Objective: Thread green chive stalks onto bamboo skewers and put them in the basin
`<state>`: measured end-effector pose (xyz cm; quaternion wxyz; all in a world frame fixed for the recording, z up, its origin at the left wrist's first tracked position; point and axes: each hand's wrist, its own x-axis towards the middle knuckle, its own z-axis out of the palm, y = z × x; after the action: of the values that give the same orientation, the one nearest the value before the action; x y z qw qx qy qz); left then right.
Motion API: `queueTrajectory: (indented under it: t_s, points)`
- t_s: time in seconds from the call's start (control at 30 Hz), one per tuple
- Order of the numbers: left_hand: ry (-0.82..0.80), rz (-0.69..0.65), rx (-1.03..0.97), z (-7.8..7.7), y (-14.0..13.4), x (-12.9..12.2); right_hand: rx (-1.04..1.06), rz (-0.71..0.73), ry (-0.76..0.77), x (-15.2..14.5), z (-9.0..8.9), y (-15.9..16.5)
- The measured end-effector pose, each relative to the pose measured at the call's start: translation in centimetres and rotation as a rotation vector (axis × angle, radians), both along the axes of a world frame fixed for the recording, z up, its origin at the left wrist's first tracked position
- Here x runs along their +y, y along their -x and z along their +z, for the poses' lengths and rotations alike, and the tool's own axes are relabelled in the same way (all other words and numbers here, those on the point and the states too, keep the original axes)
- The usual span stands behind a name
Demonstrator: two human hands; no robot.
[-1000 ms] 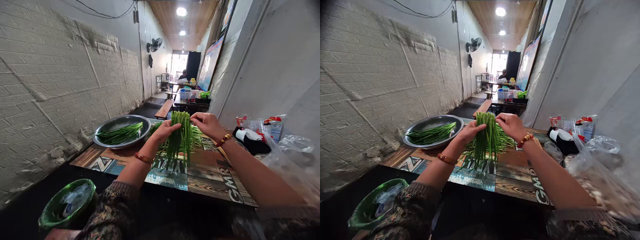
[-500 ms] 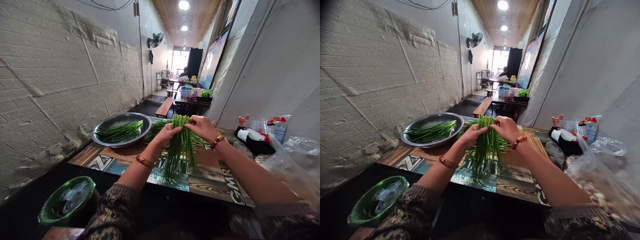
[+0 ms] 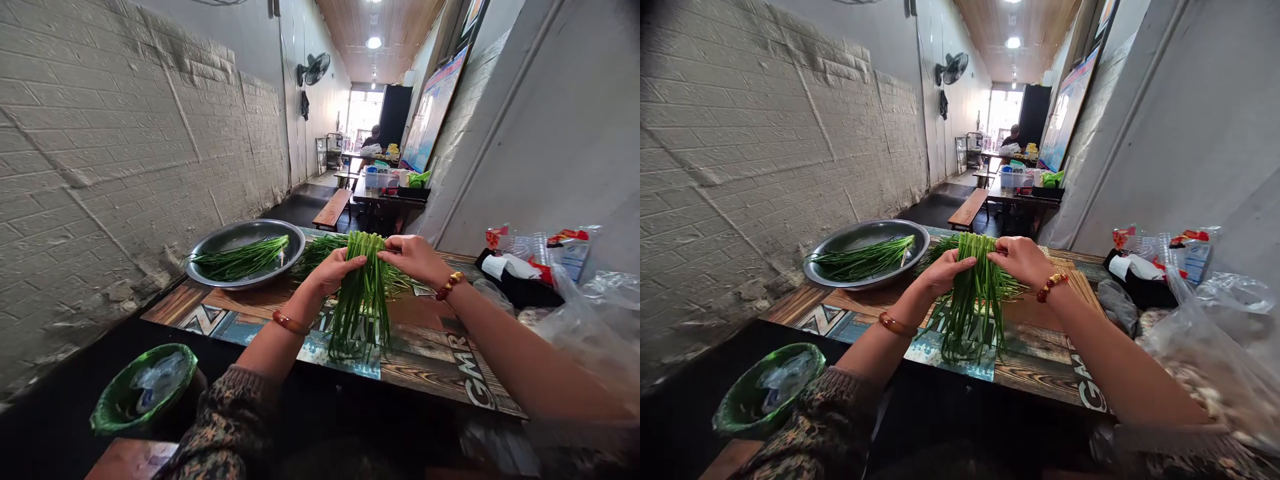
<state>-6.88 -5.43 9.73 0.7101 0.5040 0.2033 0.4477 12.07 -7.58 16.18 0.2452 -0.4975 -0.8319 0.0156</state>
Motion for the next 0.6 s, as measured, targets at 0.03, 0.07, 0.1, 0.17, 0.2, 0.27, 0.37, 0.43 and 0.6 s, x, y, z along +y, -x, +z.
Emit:
queueTrajectory:
  t_s: [0.03, 0.07, 0.1, 0.17, 0.2, 0.27, 0.37, 0.43, 0.6]
  points:
    - [-0.007, 0.001, -0.01, 0.0, 0.1, 0.0, 0.017, 0.033, 0.023, -0.1, 0.0, -0.2]
    - [-0.015, 0.004, -0.021, 0.1, 0.2, 0.0, 0.035, 0.065, 0.037, -0.2, 0.1, -0.4]
    - [-0.022, 0.01, -0.03, 0.2, 0.2, 0.0, 0.051, 0.092, 0.04, -0.3, 0.2, -0.7]
    - [-0.029, 0.031, -0.041, 0.3, 0.4, 0.0, 0.064, 0.115, 0.007, -0.5, 0.3, -1.3]
    - [-0.026, 0.047, -0.042, 0.4, 0.5, 0.1, 0.062, 0.114, -0.024, -0.5, 0.3, -1.6]
    - [-0.014, 0.082, -0.047, 0.5, 0.8, 0.2, 0.054, 0.109, -0.097, -0.6, 0.3, -2.2]
    - [-0.002, 0.099, -0.068, 0.6, 1.0, 0.4, 0.047, 0.123, -0.172, -0.7, 0.3, -2.6]
    - [-0.002, 0.085, -0.081, 0.7, 1.0, 0.4, 0.05, 0.137, -0.186, -0.8, 0.2, -2.8]
    - [-0.032, 0.044, -0.032, 0.6, 0.4, -0.6, -0.024, 0.207, -0.186, -1.5, -0.4, -3.4]
